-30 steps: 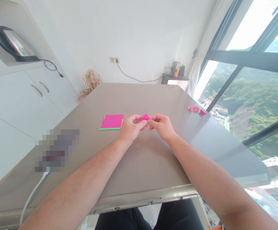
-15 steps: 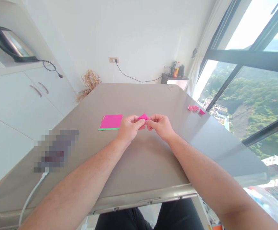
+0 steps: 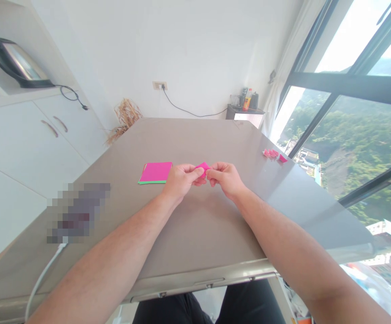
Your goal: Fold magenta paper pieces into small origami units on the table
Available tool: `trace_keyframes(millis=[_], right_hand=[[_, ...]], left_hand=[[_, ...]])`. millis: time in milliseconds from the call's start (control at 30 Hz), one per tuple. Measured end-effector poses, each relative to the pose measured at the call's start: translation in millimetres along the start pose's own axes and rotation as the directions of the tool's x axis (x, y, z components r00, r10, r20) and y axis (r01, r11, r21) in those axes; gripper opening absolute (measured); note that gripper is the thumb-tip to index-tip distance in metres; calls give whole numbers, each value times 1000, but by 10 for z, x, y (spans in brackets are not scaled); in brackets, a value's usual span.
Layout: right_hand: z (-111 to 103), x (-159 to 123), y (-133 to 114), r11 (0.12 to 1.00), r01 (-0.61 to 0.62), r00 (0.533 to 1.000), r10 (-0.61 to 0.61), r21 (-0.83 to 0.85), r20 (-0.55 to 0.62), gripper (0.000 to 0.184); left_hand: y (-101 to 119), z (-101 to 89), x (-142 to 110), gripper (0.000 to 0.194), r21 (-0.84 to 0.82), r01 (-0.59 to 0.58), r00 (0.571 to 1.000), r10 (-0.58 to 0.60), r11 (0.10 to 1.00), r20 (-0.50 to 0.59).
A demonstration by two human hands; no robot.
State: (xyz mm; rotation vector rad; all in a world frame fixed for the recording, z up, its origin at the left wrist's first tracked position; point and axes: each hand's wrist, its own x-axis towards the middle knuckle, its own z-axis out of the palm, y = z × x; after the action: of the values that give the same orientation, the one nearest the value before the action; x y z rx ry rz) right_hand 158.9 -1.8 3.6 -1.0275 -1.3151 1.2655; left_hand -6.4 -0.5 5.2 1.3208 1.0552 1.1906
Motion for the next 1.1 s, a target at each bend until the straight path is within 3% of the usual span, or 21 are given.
trace_keyframes(millis=[367, 600, 733, 800, 867, 967, 1100], right_hand=[[28, -4, 51, 997, 6, 1000, -5, -72, 14, 13], [-42, 22, 22, 996, 28, 999, -26, -83, 32, 18], [-12, 27, 11, 995, -11, 997, 4, -96, -79, 24], [29, 11, -2, 997, -11, 988, -1, -79, -152, 28], [73, -9, -13, 998, 6, 992, -13, -55, -125, 33], [120, -31, -11, 999, 38, 999, -39, -36, -10, 38], [148, -23, 11, 998, 49, 997, -50, -30, -50, 35]], left_hand=[[2, 26, -1, 27, 32, -23, 998, 25, 999, -64], [-18, 24, 13, 29, 10, -19, 1000, 19, 1000, 1], [-51, 15, 15, 27, 137, -83, 994, 93, 987, -63], [-63, 9, -4, 26, 277, -177, 964, 223, 944, -143], [-69, 0, -30, 25, 394, -269, 920, 355, 879, -164], [-72, -11, -60, 27, 528, -379, 872, 484, 760, -72], [-81, 25, -88, 25, 632, -430, 855, 516, 644, 57]])
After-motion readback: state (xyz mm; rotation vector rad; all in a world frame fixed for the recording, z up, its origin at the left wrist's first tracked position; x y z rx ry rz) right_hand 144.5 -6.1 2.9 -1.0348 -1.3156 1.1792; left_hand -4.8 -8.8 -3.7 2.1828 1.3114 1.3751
